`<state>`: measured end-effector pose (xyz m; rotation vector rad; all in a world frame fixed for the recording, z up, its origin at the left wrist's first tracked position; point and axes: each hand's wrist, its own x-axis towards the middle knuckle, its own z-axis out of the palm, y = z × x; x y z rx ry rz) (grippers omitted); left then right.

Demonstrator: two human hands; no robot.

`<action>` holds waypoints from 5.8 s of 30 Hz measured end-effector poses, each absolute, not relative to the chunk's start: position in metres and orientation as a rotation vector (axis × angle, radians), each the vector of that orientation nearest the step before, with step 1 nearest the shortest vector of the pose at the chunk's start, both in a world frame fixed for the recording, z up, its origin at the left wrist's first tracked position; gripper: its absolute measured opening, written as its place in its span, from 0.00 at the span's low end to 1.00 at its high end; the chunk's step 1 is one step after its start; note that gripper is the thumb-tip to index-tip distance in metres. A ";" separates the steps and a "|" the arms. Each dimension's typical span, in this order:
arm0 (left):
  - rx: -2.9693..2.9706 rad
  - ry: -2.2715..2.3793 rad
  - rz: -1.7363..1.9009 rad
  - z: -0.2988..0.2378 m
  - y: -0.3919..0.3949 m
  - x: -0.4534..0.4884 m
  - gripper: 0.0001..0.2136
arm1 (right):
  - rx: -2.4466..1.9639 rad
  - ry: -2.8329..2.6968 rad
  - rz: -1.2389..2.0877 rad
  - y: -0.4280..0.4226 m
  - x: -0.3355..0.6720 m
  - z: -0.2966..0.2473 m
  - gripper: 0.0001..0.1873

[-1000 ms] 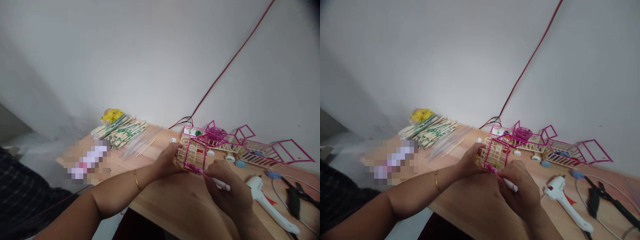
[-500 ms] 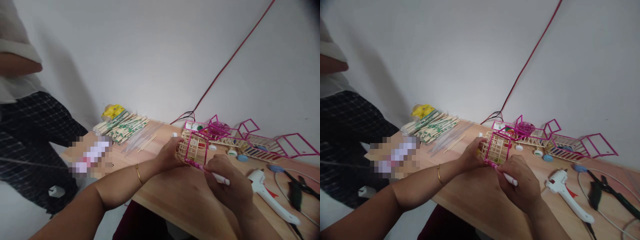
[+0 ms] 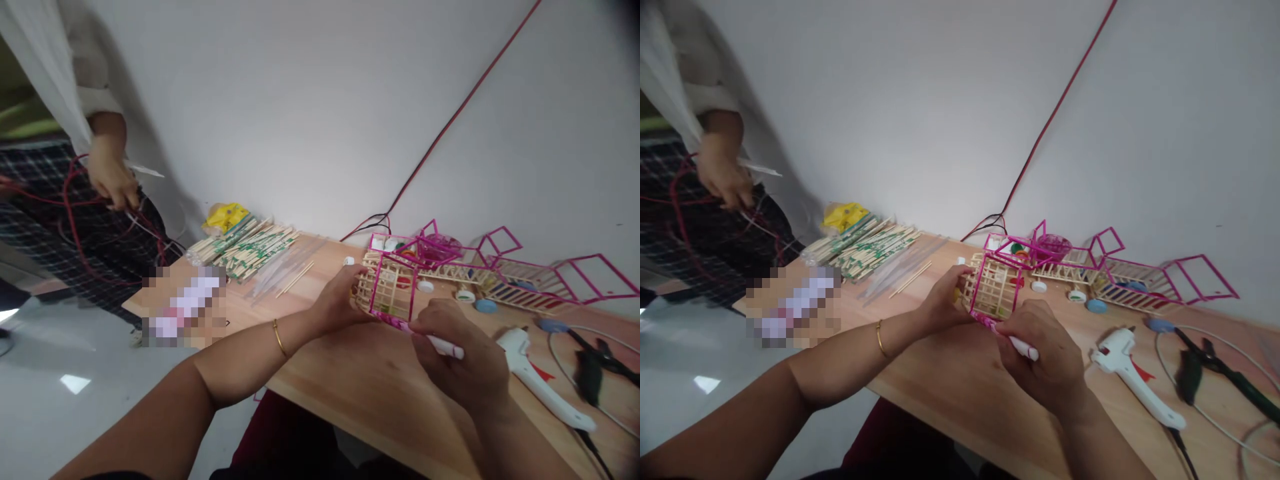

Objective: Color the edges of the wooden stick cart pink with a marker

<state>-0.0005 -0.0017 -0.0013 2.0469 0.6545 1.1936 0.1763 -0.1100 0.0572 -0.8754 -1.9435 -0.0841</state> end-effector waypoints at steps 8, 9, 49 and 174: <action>2.001 0.669 1.214 -0.011 0.001 0.001 0.37 | -0.907 -1.941 -0.091 -0.110 0.175 0.057 0.07; 2.004 0.667 1.223 -0.013 0.002 0.001 0.37 | -0.903 -1.940 -0.106 -0.110 0.175 0.056 0.07; 2.363 0.402 1.475 -0.015 0.003 0.002 0.38 | -1.033 -1.796 -0.474 -0.106 0.192 0.052 0.08; 2.440 0.274 1.449 -0.018 0.005 -0.003 0.44 | -0.872 -1.960 -0.555 -0.102 0.199 0.040 0.17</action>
